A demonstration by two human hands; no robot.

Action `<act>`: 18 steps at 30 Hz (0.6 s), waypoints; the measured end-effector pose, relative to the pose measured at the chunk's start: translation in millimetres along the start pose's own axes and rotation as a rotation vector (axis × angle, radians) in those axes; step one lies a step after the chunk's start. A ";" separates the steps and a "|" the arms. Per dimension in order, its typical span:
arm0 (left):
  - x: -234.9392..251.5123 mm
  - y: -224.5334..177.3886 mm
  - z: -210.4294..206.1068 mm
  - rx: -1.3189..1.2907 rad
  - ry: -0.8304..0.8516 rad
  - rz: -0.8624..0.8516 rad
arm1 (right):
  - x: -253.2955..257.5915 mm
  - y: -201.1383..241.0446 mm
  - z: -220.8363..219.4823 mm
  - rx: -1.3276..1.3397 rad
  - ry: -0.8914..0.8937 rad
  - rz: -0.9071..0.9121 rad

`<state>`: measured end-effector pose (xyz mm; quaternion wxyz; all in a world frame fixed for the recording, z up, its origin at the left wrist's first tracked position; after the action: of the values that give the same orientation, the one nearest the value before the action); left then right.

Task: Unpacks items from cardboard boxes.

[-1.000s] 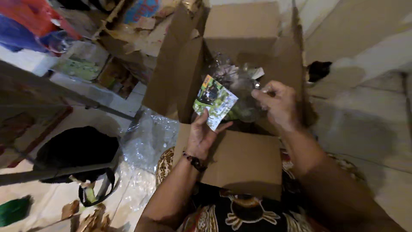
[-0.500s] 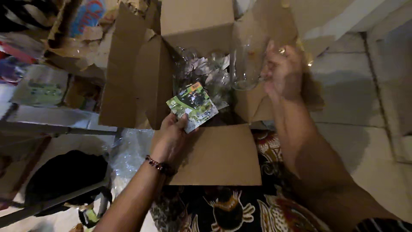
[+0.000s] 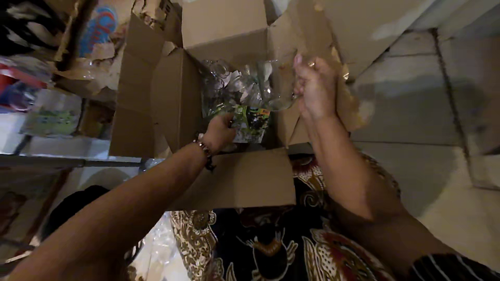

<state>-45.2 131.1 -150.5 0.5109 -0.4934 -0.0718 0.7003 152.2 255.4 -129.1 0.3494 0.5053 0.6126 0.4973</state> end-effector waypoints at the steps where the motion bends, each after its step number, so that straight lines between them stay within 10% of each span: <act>1: 8.7 -1.6 -4.2 0.000 0.019 0.031 | 0.4 -0.5 0.9 -0.003 -0.003 0.006; 18: 110.1 16.7 -39.4 0.417 0.127 0.036 | -9.9 -16.5 -6.3 -0.260 0.191 -0.185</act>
<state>-24.9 194.0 -248.4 0.5929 -0.4213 0.1156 0.6764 144.4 244.3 -144.1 0.3964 0.3478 0.6173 0.5838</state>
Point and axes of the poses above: each hand's wrist, its own x-axis towards the middle knuckle, its own z-axis out of the back of the hand, y = z × x, the point moved 7 cm from there along x, towards the middle knuckle, and after that the axes turned 13 degrees about y, right-handed, at the moved point
